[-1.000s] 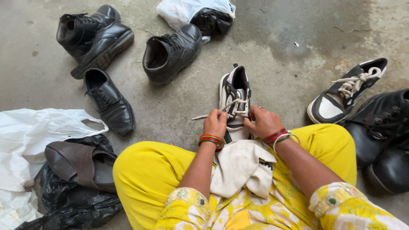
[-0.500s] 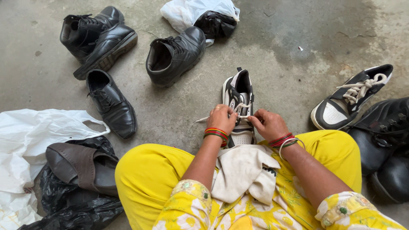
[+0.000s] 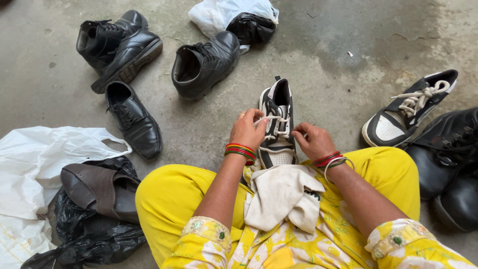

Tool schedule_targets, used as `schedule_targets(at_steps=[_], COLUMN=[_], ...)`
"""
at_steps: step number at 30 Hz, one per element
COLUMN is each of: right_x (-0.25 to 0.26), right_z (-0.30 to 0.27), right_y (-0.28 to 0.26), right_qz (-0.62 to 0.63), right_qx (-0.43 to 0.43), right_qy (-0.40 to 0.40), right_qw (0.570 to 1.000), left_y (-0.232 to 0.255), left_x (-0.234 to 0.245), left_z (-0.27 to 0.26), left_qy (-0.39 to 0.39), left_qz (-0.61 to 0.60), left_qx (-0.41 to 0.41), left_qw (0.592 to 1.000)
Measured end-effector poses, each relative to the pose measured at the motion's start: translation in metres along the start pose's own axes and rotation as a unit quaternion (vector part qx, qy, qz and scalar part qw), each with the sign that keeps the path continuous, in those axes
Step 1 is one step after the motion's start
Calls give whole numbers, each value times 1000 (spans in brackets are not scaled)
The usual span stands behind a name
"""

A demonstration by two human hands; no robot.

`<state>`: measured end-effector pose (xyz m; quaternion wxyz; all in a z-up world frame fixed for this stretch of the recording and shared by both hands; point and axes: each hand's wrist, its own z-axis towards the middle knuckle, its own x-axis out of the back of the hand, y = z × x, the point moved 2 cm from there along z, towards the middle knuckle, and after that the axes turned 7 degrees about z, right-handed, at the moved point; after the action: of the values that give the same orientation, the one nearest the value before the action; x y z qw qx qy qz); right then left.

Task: The person sits on the floor and re-laces a black and white sneaker by threading the laces through the eyelets and tying them. Several other shoes are visible nearby on the floor.

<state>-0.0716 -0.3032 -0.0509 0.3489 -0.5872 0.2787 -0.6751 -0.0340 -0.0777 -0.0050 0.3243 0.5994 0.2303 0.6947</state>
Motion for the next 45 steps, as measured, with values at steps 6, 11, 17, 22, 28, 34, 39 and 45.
schedule_targets(at_steps=[6, 11, 17, 22, 28, 34, 39, 45], right_x=[0, -1, -2, -2, -4, -5, -5, 1], right_z=[-1, 1, 1, 4, 4, 5, 5, 3], right_y=[4, 4, 2, -1, 4, 5, 3, -10], right_qz=[5, -1, 5, 9, 7, -5, -8, -17], right_qx=[13, 11, 2, 1, 2, 4, 0, 91], right_qy=[27, 17, 5, 0, -1, -3, -3, 55], right_qw=[1000, 1000, 1000, 1000, 1000, 1000, 1000, 994], left_y=[-7, -19, -34, -34, -31, -32, -32, -30], left_x=[-16, -29, -40, -47, -54, -57, -59, -44], left_z=[-7, -13, -20, -21, -25, -26, -28, -22], left_qy=[-20, -76, -108, -124, -108, -97, -94, 73], left_qz=[55, 62, 51, 40, 27, 34, 41, -44], left_qx=[6, 18, 41, 64, 47, 38, 34, -1], left_qw=[998, 995, 992, 989, 993, 994, 994, 996])
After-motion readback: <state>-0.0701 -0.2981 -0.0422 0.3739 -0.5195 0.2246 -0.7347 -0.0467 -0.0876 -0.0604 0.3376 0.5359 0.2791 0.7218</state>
